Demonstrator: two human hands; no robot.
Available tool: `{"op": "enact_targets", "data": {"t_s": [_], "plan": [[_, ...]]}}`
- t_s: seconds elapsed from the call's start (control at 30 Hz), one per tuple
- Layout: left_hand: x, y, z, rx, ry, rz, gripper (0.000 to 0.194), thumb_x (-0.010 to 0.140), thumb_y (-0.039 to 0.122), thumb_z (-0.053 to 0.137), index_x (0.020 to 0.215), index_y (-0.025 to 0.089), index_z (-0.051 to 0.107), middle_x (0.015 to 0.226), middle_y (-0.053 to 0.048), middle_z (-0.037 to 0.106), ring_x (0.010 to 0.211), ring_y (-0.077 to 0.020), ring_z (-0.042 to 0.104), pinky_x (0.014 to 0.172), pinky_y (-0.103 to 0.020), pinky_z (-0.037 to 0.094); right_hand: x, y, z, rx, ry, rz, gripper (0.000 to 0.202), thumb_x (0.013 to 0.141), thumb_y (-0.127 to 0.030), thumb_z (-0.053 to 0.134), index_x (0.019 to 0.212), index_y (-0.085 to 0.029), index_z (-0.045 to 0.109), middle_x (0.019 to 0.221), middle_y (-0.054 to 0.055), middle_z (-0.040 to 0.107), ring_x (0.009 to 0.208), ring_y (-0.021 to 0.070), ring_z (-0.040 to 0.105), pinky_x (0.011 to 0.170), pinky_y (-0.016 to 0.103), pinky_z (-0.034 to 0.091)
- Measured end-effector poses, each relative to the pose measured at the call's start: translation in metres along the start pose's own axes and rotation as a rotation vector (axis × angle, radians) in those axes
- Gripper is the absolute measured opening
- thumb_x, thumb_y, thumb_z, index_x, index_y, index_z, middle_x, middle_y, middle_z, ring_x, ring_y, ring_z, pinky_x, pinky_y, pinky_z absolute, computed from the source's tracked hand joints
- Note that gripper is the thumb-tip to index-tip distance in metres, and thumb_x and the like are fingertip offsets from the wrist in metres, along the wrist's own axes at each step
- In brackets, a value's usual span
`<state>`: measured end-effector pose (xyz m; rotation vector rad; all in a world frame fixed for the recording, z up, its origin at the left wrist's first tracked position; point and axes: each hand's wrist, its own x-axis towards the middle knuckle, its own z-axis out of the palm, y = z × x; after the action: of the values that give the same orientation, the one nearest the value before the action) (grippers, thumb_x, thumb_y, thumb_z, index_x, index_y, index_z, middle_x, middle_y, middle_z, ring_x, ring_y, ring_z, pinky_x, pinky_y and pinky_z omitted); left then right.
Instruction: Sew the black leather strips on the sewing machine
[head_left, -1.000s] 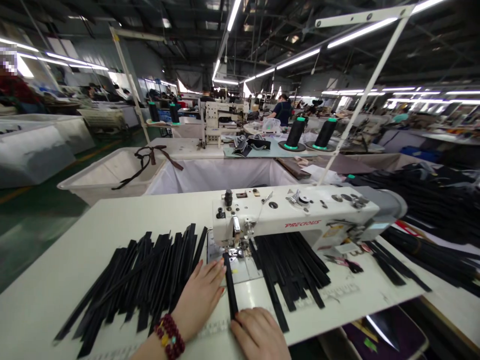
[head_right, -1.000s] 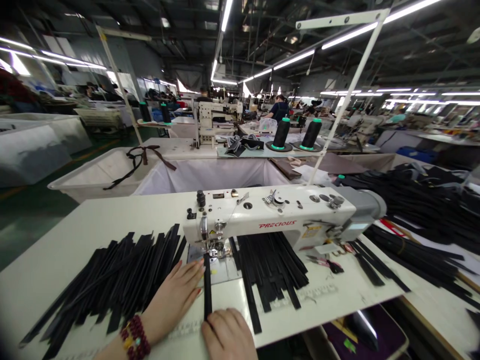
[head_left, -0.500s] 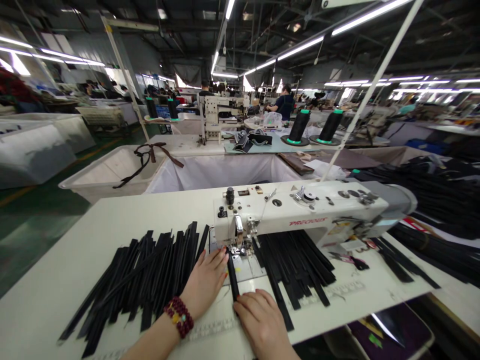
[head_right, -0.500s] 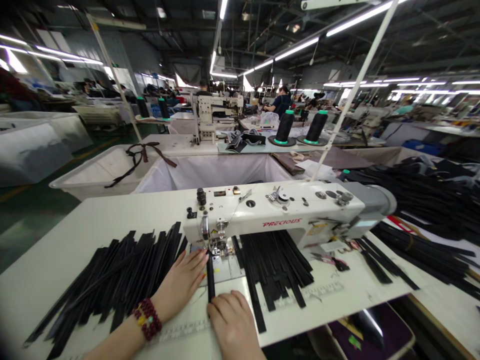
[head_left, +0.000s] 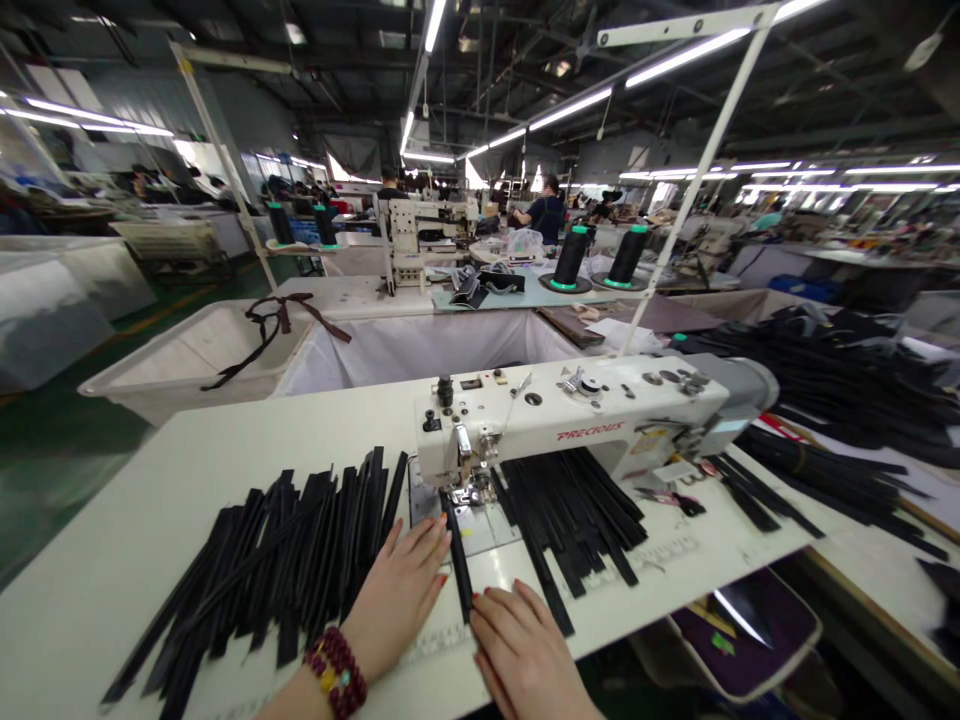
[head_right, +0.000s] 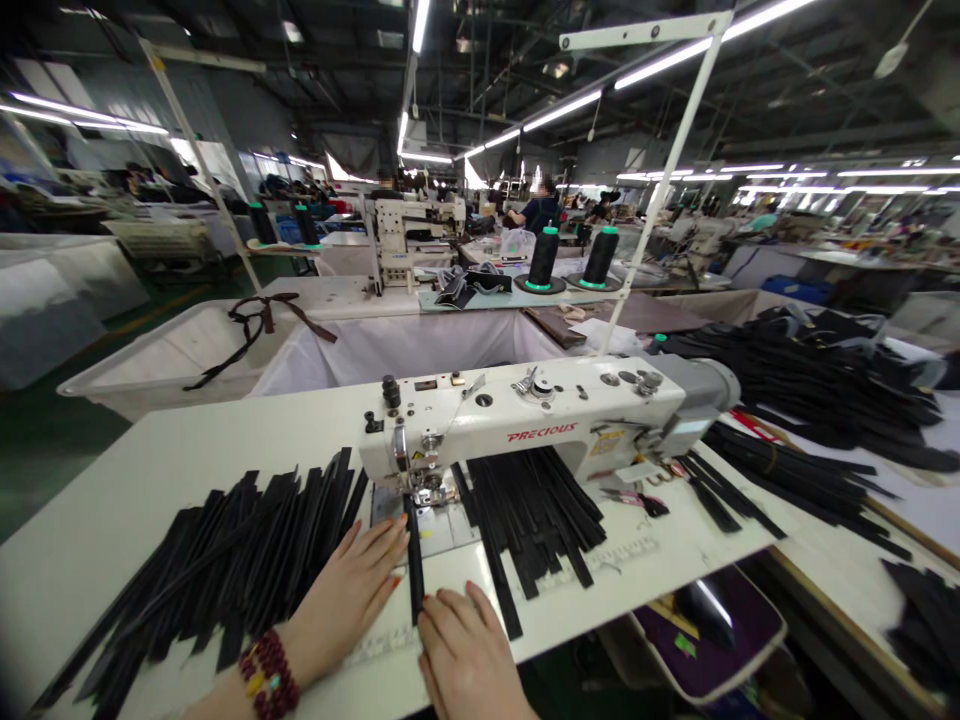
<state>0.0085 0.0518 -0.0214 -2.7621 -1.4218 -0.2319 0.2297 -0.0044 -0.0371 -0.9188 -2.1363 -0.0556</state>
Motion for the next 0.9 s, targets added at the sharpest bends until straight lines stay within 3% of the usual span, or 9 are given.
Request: {"op": "enact_targets", "data": {"t_s": [0.23, 0.53, 0.9], "plan": [[0.008, -0.007, -0.002, -0.038, -0.011, -0.008, 0.042, 0.096, 0.024, 0.047, 0.137, 0.021, 0.056, 0.147, -0.009, 0.054, 0.134, -0.0241, 0.050, 0.115, -0.049, 0.035, 0.006, 0.010, 0.006, -0.034, -0.118, -0.005, 0.021, 0.090, -0.021, 0.063, 0.110, -0.019, 0.064, 0.107, 0.004, 0.072, 0.103, 0.0193, 0.064, 0.113, 0.041, 0.035], [0.022, -0.015, -0.002, 0.001, -0.066, -0.041, 0.043, 0.094, 0.021, 0.047, 0.136, 0.018, 0.057, 0.146, -0.012, 0.054, 0.134, -0.0270, 0.050, 0.113, -0.053, 0.038, 0.031, 0.027, 0.013, 0.000, -0.201, 0.022, 0.019, 0.094, -0.010, 0.054, 0.107, -0.019, 0.064, 0.104, 0.004, 0.071, 0.103, 0.0181, 0.062, 0.119, 0.046, 0.023], [0.032, -0.023, -0.006, -0.001, -0.117, -0.043, 0.043, 0.094, 0.023, 0.048, 0.136, 0.016, 0.056, 0.138, -0.013, 0.061, 0.132, -0.0299, 0.052, 0.111, -0.054, 0.038, 0.060, 0.050, 0.025, -0.036, -0.407, 0.001, 0.018, 0.092, -0.009, 0.057, 0.104, -0.019, 0.067, 0.104, 0.006, 0.070, 0.102, 0.0198, 0.061, 0.117, 0.048, 0.027]]}}
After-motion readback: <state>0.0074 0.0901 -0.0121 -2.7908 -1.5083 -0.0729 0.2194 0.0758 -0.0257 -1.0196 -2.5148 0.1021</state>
